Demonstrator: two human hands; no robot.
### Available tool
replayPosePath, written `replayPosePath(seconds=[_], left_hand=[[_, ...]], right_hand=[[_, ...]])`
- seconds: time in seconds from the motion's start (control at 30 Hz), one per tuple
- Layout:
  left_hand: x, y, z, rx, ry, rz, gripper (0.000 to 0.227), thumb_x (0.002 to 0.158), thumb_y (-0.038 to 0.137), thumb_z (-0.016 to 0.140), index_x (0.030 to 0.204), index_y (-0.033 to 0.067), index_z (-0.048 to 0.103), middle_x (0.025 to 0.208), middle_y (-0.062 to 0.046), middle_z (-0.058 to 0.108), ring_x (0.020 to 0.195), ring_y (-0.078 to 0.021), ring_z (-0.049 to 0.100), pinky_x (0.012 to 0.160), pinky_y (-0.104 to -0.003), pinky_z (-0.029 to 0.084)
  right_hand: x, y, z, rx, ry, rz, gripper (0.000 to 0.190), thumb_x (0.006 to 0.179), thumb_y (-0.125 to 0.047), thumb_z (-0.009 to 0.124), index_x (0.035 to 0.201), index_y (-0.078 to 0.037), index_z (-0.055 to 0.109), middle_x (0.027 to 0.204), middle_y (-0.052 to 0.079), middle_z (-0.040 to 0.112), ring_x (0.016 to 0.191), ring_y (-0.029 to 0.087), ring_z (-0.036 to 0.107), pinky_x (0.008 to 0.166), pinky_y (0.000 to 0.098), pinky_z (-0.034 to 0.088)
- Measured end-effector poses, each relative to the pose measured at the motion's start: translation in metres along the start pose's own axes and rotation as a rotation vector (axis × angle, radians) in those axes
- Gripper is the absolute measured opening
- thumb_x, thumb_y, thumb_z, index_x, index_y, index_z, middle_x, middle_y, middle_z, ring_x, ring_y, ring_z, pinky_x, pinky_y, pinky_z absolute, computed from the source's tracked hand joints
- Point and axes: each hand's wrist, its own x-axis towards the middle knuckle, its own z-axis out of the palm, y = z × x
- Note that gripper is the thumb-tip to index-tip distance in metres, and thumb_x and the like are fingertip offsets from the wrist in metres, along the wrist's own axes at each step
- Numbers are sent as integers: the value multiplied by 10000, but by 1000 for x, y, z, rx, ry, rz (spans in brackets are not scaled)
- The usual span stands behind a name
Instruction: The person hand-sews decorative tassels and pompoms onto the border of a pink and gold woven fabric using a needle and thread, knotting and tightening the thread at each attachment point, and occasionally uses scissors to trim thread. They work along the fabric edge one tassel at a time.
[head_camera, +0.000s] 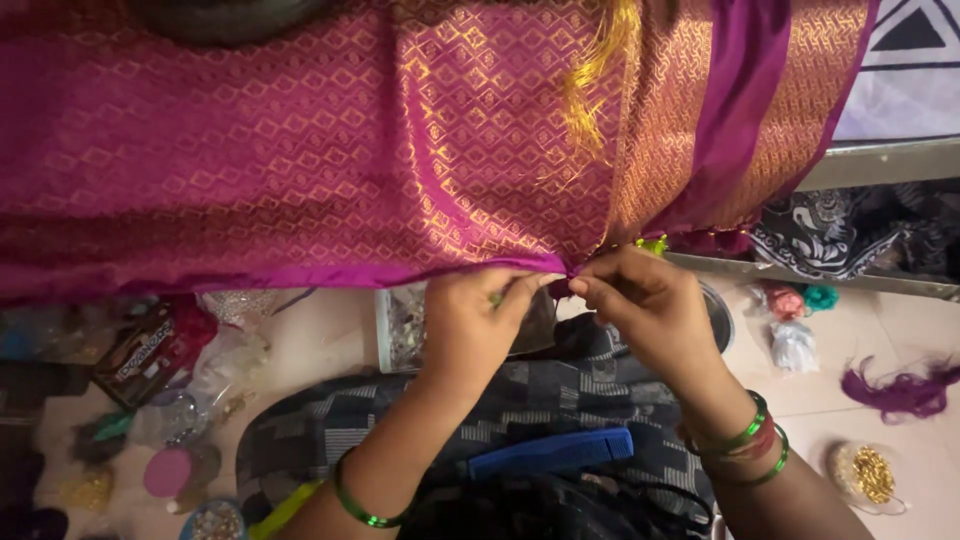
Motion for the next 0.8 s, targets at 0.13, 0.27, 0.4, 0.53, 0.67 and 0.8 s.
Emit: replayPosePath(seconds=[0.13, 0.27, 0.4, 0.53, 0.67, 0.8], left_hand=[[-5, -7, 11, -189, -46, -75, 102, 906, 108, 766, 987, 46, 769, 874, -62, 786, 773, -139, 737, 718, -267, 556], [-19, -7, 27, -293, -87, -93, 85, 949, 86, 730, 993, 26, 687, 902, -72, 733, 808, -147, 698, 743, -272, 549], [-20, -1, 36, -231, 0, -12, 85, 921, 50, 759, 976, 16, 704, 908, -68, 743, 790, -142, 740, 702, -268, 576], [-15, 2, 37, -264, 6, 83, 83, 899, 24, 783, 961, 23, 727, 943, -68, 775, 854, -151, 758, 773, -281, 595], [-14, 2, 36, -197, -25, 55, 90, 886, -5, 754, 971, 25, 762, 917, -66, 778, 833, -136, 760, 748, -277, 594], [-22, 1, 45, -266, -25, -75, 76, 921, 45, 749, 992, 18, 735, 914, -60, 741, 820, -114, 729, 734, -272, 579]], right_hand=[[-1, -2, -2, -44, 32, -31, 124, 902, -107, 762, 978, -11, 750, 825, -5, 670, 671, 54, 595, 580, 218, 466], [0, -5, -2, -208, 66, -146, 116, 881, -95, 780, 978, -34, 761, 830, 24, 691, 673, 87, 620, 586, 242, 476], [0, 2, -3, -471, 189, -311, 124, 859, -94, 831, 941, -50, 748, 834, 78, 690, 712, 196, 669, 639, 314, 496], [-13, -9, -20, -497, 73, -402, 156, 851, -16, 749, 1004, -42, 737, 956, 99, 699, 808, 259, 706, 695, 344, 542], [-21, -28, -26, -628, 56, -578, 197, 809, 2, 742, 999, -52, 740, 992, 112, 690, 870, 309, 710, 747, 381, 555], [-17, -38, -14, -569, 171, -600, 236, 820, 55, 728, 1034, -44, 728, 1018, 120, 684, 915, 317, 708, 790, 374, 558]])
